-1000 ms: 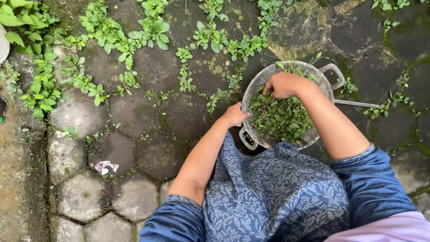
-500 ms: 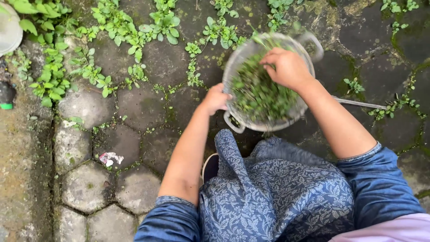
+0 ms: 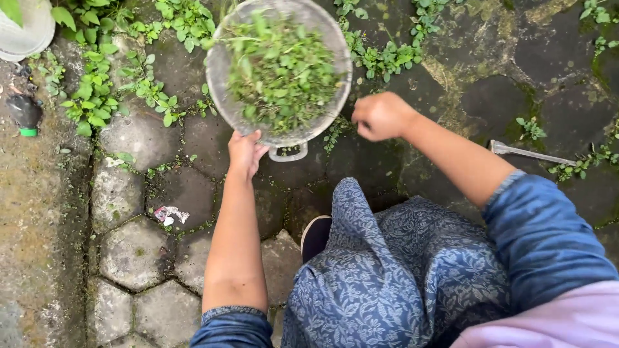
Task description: Picking weeds from the cracks of stone pavers and placing them in a colander.
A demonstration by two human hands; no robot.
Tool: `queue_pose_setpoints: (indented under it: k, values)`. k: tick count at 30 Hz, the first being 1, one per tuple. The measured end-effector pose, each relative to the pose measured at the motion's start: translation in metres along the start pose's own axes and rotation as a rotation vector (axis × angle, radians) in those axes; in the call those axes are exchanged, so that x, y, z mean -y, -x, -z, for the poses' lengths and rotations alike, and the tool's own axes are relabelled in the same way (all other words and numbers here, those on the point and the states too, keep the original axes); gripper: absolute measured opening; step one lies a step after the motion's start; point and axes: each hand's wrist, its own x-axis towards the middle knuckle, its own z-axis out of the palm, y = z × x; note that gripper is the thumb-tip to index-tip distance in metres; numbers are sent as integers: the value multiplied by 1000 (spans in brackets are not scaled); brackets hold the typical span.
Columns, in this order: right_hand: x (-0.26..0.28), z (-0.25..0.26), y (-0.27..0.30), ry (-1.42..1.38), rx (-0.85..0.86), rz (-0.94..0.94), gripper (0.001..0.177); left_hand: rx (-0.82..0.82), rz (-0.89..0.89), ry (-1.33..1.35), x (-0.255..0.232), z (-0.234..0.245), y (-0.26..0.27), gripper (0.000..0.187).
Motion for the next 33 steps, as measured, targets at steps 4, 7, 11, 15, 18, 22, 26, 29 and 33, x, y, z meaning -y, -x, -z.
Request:
queue_pose_setpoints:
  k: [4,7,11,15,18,22,26,29,33]
  values:
    - [1,-56,-13,109,281,49,12,-51,-22,76,9,28,-3,34]
    - [10,-88,-21,17,374,-73,26,-80,-42,100,17,43,-5,31]
    - [12,-119,-20,-56,354,-223,41,-118,-20,122,19,50,1,25]
    - [17,-130,-15,-55,268,-283,40,-140,2,150,27,58,3,21]
    - [19,-139,-13,-41,217,-292,35,-139,7,150,37,63,0,20]
    - [14,-155,-16,-39,204,-329,27,-144,15,157,47,68,-5,21]
    - [13,-162,-19,-45,228,-363,17,-132,35,152,46,66,-1,21]
    - [15,-170,-19,54,270,-339,16,-142,70,167,45,61,2,20]
    - [10,-187,-10,194,240,-309,14,-182,124,209,65,55,-2,30]
